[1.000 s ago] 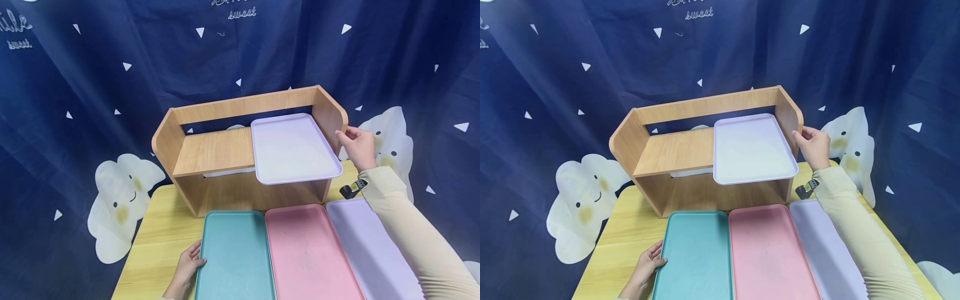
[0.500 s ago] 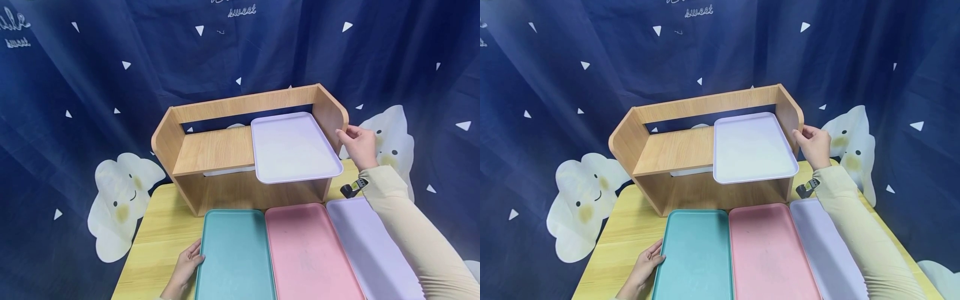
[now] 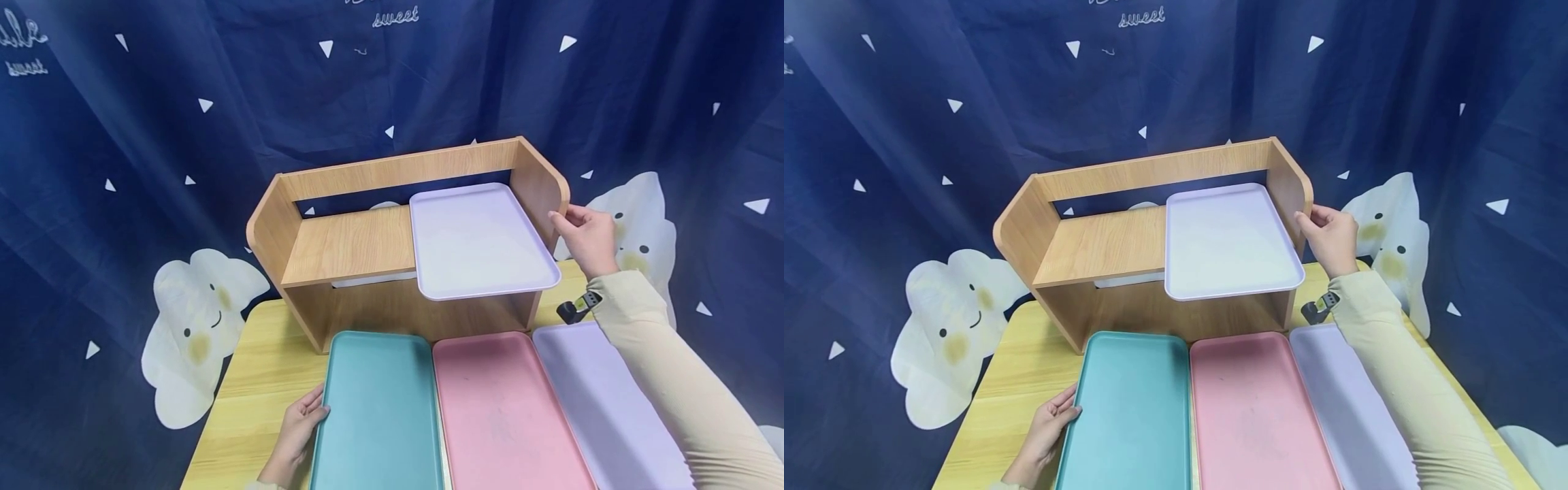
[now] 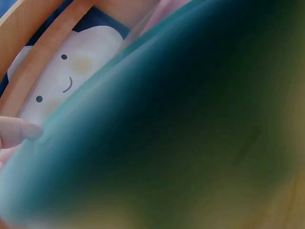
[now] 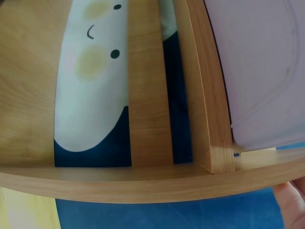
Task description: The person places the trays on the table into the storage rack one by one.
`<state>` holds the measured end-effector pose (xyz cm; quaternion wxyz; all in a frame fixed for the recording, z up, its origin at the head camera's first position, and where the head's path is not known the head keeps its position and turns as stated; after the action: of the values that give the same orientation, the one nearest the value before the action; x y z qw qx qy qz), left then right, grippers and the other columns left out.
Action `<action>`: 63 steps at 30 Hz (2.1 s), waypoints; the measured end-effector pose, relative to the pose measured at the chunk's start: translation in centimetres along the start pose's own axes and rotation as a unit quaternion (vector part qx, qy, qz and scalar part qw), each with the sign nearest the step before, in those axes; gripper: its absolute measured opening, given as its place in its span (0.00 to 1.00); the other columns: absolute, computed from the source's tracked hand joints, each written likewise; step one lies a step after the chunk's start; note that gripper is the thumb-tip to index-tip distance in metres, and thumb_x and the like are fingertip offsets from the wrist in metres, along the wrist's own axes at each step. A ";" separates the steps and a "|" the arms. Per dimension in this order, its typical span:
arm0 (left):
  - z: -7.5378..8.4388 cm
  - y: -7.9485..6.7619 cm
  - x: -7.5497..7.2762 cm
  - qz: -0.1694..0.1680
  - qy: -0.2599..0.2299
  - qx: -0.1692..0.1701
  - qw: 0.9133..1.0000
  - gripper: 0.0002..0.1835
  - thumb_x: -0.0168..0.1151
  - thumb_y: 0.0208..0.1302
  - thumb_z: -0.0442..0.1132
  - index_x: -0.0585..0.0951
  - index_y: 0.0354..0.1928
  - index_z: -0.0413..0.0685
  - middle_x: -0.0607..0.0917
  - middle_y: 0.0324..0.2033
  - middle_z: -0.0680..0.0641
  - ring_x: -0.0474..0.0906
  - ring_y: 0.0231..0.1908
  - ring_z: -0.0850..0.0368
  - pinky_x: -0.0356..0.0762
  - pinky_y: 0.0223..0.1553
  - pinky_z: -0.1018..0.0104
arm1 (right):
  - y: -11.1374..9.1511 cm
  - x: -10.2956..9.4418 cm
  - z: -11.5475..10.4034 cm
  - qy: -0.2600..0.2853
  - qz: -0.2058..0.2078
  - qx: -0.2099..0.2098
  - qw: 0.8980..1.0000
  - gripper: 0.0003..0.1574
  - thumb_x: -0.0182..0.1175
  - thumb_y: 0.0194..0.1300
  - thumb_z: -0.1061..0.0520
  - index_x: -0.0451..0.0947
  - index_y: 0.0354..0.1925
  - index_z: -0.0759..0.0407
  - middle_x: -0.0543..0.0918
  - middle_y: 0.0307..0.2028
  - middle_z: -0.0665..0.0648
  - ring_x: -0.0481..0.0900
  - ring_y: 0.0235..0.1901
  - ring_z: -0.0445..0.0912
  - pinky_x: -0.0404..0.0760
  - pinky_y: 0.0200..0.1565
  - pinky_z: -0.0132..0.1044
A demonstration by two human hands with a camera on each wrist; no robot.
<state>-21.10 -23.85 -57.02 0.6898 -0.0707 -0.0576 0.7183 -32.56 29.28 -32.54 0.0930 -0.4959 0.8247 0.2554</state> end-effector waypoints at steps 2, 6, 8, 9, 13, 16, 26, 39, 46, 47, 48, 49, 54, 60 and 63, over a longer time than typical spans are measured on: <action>0.1 0.0 -0.1 0.000 -0.011 0.001 1.000 0.29 0.53 0.58 0.23 0.63 0.63 0.25 0.69 0.59 0.28 0.79 0.44 0.67 0.80 0.45 0.70 | 0.0 0.0 0.0 0.001 0.000 0.000 1.000 0.30 0.58 0.63 0.43 0.78 0.54 0.64 0.82 0.47 0.66 0.75 0.33 0.29 0.74 0.37 0.17; 0.6 -0.1 -0.2 0.002 -0.025 0.007 1.000 0.29 0.53 0.59 0.23 0.63 0.64 0.26 0.69 0.59 0.28 0.80 0.44 0.67 0.80 0.45 0.70 | 0.0 0.1 0.0 0.003 0.001 -0.001 1.000 0.30 0.58 0.63 0.43 0.78 0.54 0.64 0.82 0.47 0.67 0.75 0.33 0.29 0.73 0.36 0.17; 1.0 -0.1 -0.3 0.002 -0.027 0.016 1.000 0.29 0.53 0.59 0.22 0.63 0.64 0.26 0.68 0.59 0.28 0.79 0.44 0.68 0.79 0.46 0.70 | 0.0 0.0 0.0 0.004 0.003 -0.004 1.000 0.30 0.59 0.63 0.43 0.78 0.54 0.64 0.82 0.46 0.68 0.75 0.32 0.29 0.73 0.36 0.17; 1.1 0.0 -0.3 0.002 -0.028 0.019 0.999 0.29 0.53 0.59 0.23 0.62 0.64 0.26 0.68 0.59 0.28 0.79 0.45 0.68 0.79 0.46 0.70 | 0.0 0.0 0.0 0.005 0.003 -0.005 1.000 0.30 0.59 0.63 0.43 0.78 0.54 0.64 0.82 0.47 0.68 0.75 0.32 0.28 0.73 0.36 0.17; 1.4 0.1 -0.8 0.004 -0.033 0.032 0.999 0.29 0.54 0.59 0.23 0.61 0.64 0.25 0.69 0.58 0.30 0.79 0.45 0.69 0.78 0.47 0.71 | 0.0 0.0 0.0 0.005 0.004 -0.008 1.000 0.30 0.59 0.63 0.43 0.78 0.54 0.64 0.82 0.47 0.68 0.75 0.32 0.28 0.73 0.35 0.16; 1.6 0.1 -1.1 0.003 -0.047 0.039 0.998 0.29 0.55 0.59 0.22 0.61 0.64 0.25 0.77 0.55 0.40 0.79 0.46 0.68 0.78 0.47 0.72 | 0.0 0.0 0.0 0.003 0.000 -0.005 1.000 0.31 0.58 0.63 0.43 0.78 0.54 0.64 0.82 0.47 0.68 0.75 0.32 0.29 0.74 0.36 0.16; 3.5 0.5 -1.9 -0.021 -0.096 0.092 0.991 0.28 0.54 0.60 0.22 0.61 0.63 0.25 0.84 0.45 0.60 0.80 0.47 0.65 0.78 0.47 0.69 | 0.0 -0.1 0.0 -0.003 -0.004 -0.006 1.000 0.31 0.58 0.63 0.42 0.78 0.54 0.64 0.82 0.47 0.68 0.75 0.32 0.29 0.73 0.35 0.16; 5.6 0.4 -3.5 -0.019 -0.159 0.150 0.976 0.24 0.51 0.63 0.21 0.81 0.51 0.55 0.84 0.47 0.55 0.80 0.48 0.61 0.79 0.45 0.66 | 0.1 -0.2 0.1 -0.004 -0.001 -0.014 1.000 0.30 0.59 0.63 0.43 0.78 0.54 0.64 0.82 0.45 0.68 0.75 0.31 0.28 0.73 0.33 0.16; 6.5 0.0 -3.8 -0.005 -0.198 0.176 0.964 0.25 0.48 0.63 0.19 0.81 0.51 0.53 0.84 0.48 0.52 0.80 0.49 0.61 0.77 0.47 0.67 | 0.0 -0.1 0.0 -0.007 -0.003 -0.016 1.000 0.30 0.58 0.63 0.43 0.78 0.54 0.64 0.82 0.45 0.68 0.74 0.30 0.28 0.72 0.31 0.17; 6.8 -0.1 -3.8 -0.007 -0.207 0.181 0.961 0.25 0.47 0.63 0.18 0.81 0.51 0.52 0.84 0.48 0.52 0.80 0.49 0.60 0.77 0.47 0.67 | 0.0 -0.1 0.0 -0.008 -0.004 -0.017 1.000 0.30 0.58 0.63 0.43 0.78 0.53 0.64 0.82 0.45 0.68 0.74 0.30 0.28 0.72 0.31 0.17; 7.0 -0.2 -3.9 -0.009 -0.217 0.186 0.958 0.25 0.47 0.63 0.17 0.81 0.51 0.51 0.84 0.48 0.51 0.80 0.49 0.60 0.77 0.47 0.67 | 0.0 -0.1 0.0 -0.009 -0.004 -0.017 1.000 0.30 0.58 0.63 0.43 0.78 0.54 0.64 0.82 0.45 0.68 0.74 0.30 0.28 0.72 0.31 0.17; 7.2 -0.3 -3.8 -0.012 -0.223 0.192 0.956 0.25 0.46 0.63 0.17 0.81 0.52 0.50 0.84 0.48 0.50 0.80 0.49 0.60 0.78 0.46 0.67 | 0.0 -0.1 0.0 -0.009 -0.005 -0.018 1.000 0.30 0.58 0.63 0.43 0.78 0.54 0.64 0.83 0.45 0.68 0.74 0.30 0.28 0.72 0.31 0.17; 8.5 -0.7 -3.7 -0.030 -0.261 0.206 0.943 0.25 0.44 0.63 0.16 0.81 0.52 0.46 0.84 0.48 0.48 0.81 0.48 0.58 0.78 0.46 0.67 | 0.0 -0.1 0.1 -0.008 0.000 -0.022 1.000 0.29 0.58 0.64 0.44 0.79 0.53 0.64 0.83 0.45 0.68 0.74 0.30 0.28 0.72 0.30 0.17; 10.0 -1.2 -3.6 -0.036 -0.323 0.216 0.920 0.25 0.41 0.63 0.14 0.80 0.52 0.41 0.83 0.49 0.44 0.80 0.49 0.55 0.77 0.46 0.64 | 0.0 0.0 0.1 -0.008 0.000 -0.024 1.000 0.29 0.59 0.63 0.44 0.79 0.52 0.64 0.83 0.44 0.69 0.75 0.29 0.30 0.72 0.28 0.19; 10.9 -1.3 -3.5 -0.036 -0.353 0.222 0.908 0.25 0.39 0.63 0.14 0.79 0.53 0.38 0.83 0.49 0.42 0.80 0.49 0.53 0.77 0.47 0.63 | 0.0 -0.1 0.0 -0.008 0.001 -0.025 1.000 0.29 0.59 0.63 0.44 0.79 0.52 0.64 0.83 0.43 0.69 0.75 0.28 0.30 0.72 0.27 0.19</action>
<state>-21.71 -27.11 -45.95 0.6479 0.3443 -0.1392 0.6650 -32.57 29.35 -32.52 0.0872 -0.4955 0.8176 0.2801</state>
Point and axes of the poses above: each hand's wrist, its own y-axis towards the middle knuckle, its own x-axis out of the palm, z = x × y, the point moved 6 cm from there along y, towards the middle knuckle
